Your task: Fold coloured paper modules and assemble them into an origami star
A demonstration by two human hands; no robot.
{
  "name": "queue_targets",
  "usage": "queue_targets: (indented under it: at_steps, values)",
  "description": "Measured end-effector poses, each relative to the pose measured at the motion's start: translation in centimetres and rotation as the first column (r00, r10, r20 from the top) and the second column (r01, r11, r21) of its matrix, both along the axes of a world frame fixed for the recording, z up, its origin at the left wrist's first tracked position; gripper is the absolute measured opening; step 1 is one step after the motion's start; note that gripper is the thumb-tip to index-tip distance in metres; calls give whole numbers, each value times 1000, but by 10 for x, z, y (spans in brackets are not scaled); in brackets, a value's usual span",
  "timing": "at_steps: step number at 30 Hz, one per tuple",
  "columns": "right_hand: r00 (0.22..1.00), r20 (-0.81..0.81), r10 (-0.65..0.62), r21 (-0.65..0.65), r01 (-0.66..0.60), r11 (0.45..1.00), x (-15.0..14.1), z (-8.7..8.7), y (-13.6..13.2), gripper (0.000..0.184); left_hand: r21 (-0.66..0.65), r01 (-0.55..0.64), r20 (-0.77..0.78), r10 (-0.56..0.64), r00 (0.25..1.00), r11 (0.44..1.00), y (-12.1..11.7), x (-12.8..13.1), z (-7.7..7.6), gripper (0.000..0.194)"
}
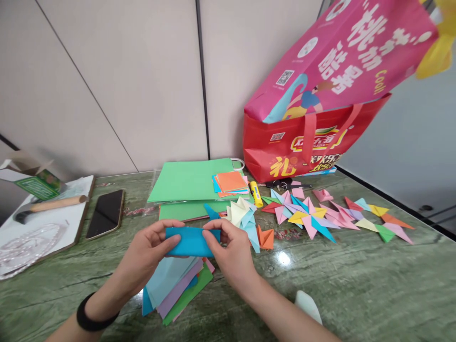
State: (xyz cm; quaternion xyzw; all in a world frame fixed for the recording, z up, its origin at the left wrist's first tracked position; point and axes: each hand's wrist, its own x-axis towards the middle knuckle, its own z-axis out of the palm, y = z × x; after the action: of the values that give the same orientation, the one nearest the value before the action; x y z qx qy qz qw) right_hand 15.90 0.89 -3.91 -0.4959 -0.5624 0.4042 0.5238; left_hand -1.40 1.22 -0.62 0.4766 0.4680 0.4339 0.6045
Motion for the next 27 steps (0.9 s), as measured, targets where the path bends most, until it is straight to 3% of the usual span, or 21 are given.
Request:
queue_targets:
  at_steps: [8,20,27]
  values:
    - [995,96,19,9,-20,1000,1,4,0,15,-8,56,-5,-56,998,998,0,-3,-3,27]
    - [1000,16,-14,29,13,999,0,4,-1,13,-24,20,88,-18,996,1000,-2,0,4,28]
    - [1000,16,-22,-10,23,1000,0,4,0,15,35,29,27,-30,999,999,0,-1,0,32]
